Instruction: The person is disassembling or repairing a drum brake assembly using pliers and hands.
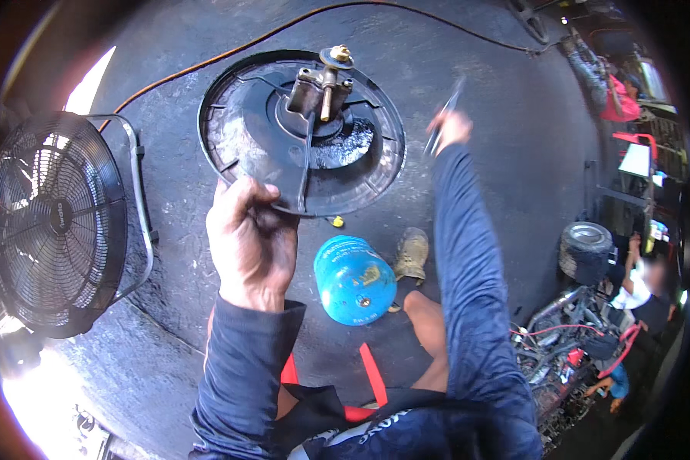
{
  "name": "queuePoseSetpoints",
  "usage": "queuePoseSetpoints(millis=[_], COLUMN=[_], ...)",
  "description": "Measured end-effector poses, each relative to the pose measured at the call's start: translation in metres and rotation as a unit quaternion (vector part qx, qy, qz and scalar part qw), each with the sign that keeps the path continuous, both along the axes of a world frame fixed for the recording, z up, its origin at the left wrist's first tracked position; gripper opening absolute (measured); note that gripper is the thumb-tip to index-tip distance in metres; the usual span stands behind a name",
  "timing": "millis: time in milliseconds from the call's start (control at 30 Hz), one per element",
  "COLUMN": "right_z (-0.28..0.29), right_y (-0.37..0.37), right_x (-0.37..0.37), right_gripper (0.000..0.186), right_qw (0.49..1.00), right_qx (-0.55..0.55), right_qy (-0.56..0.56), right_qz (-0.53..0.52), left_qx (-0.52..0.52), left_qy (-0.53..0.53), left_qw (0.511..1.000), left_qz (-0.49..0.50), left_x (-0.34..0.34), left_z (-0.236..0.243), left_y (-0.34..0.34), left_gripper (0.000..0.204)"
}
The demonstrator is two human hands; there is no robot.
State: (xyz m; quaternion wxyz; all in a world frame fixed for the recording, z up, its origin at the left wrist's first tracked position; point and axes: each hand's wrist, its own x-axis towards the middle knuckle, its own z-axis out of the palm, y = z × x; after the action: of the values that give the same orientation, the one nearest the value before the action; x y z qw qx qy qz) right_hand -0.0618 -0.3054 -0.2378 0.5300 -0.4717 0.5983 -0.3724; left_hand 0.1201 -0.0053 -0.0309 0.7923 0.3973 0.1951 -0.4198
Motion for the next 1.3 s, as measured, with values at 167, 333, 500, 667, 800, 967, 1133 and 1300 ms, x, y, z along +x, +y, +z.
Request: queuePoseSetpoints(millis=[167, 333, 500, 667, 800, 967, 1133, 1300], right_z=[0.324, 0.355, 0.433, 0.394, 0.251, 0.223, 0.233, 0.220], right_y=[-0.103, 0.192, 0.046, 0.108, 0.192, 0.219, 0.193, 0.180], right_x=[0.003, 0.043, -0.046, -0.052, -0.092, -0.113, -0.108, -0.117], right_gripper=[0.014, 0.017, 0.019, 0.022, 0.021, 0.031, 0.047, 0.048], right_qw=[0.900, 0.921, 0.920, 0.915, 0.987, 0.986, 0.913, 0.880], right_qx=[-0.430, -0.347, -0.278, -0.248, -0.048, -0.071, -0.170, -0.233], right_qy=[-0.048, -0.075, -0.125, -0.200, -0.063, 0.052, 0.206, 0.284], right_qz=[0.061, 0.160, 0.247, 0.245, 0.137, 0.143, 0.308, 0.302], left_qx=[-0.066, -0.062, -0.066, -0.046, 0.019, 0.036, 0.079, 0.079], left_qy=[0.051, 0.003, 0.008, -0.031, -0.074, -0.071, -0.083, -0.091], left_qw=[0.996, 0.997, 0.997, 0.993, 0.988, 0.990, 0.986, 0.983], left_qz=[0.001, -0.040, -0.038, -0.106, -0.134, -0.114, -0.121, -0.140], left_x=[-0.014, -0.010, -0.016, -0.009, -0.018, -0.041, -0.034, -0.034], left_z=[0.001, 0.017, 0.008, -0.015, 0.000, -0.004, 0.002, 0.002], left_y=[-0.014, -0.011, -0.009, -0.013, -0.007, -0.031, -0.037, -0.046], left_gripper=[0.007, 0.006, 0.005, 0.005, 0.005, 0.007, 0.010, 0.013])
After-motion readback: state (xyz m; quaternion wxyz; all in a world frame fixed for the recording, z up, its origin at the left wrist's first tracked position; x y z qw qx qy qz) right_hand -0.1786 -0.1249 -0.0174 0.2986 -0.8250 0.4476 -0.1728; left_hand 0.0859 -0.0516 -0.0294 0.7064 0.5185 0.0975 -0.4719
